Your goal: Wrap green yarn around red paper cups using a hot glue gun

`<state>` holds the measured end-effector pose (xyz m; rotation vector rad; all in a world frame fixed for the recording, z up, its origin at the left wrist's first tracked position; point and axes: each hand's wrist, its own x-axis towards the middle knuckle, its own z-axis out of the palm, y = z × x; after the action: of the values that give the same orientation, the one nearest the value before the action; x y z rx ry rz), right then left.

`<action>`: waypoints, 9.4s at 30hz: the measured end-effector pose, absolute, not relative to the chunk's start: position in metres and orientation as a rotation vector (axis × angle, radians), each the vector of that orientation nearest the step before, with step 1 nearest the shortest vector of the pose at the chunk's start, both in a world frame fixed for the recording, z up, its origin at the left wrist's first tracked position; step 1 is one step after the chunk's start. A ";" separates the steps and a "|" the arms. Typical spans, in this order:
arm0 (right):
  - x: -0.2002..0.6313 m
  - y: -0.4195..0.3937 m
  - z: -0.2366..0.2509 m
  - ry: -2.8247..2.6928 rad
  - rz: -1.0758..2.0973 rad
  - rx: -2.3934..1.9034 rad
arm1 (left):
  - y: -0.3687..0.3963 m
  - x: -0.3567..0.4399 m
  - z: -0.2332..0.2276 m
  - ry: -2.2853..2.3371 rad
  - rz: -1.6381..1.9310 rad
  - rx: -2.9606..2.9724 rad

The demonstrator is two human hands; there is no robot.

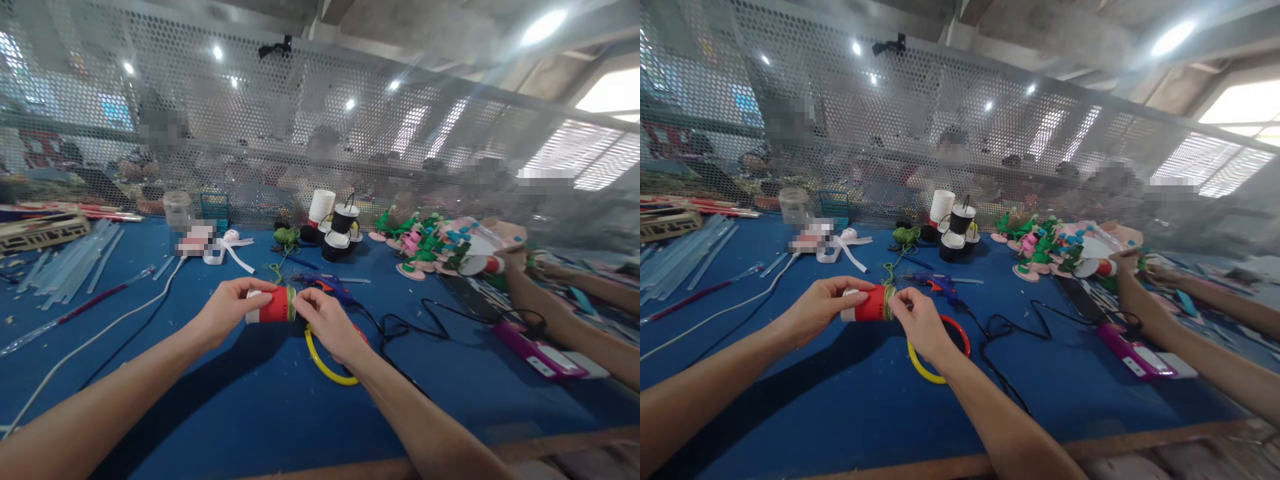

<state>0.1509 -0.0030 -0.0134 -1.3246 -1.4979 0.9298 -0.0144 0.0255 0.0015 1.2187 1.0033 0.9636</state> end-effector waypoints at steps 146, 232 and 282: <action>0.160 0.004 -0.012 -1.272 0.991 -1.177 | 0.035 -0.019 0.007 1.085 0.955 0.891; 0.209 0.044 -0.006 -1.989 0.197 -2.339 | 0.023 -0.017 -0.008 0.525 0.651 1.131; 0.169 -0.021 -0.006 -1.751 0.465 -1.297 | 0.028 -0.010 -0.018 1.024 1.061 1.376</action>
<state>0.1689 -0.0211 -0.0057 -1.2973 -1.7510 0.4653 -0.0100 0.0279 -0.0182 1.3757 1.0240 1.0608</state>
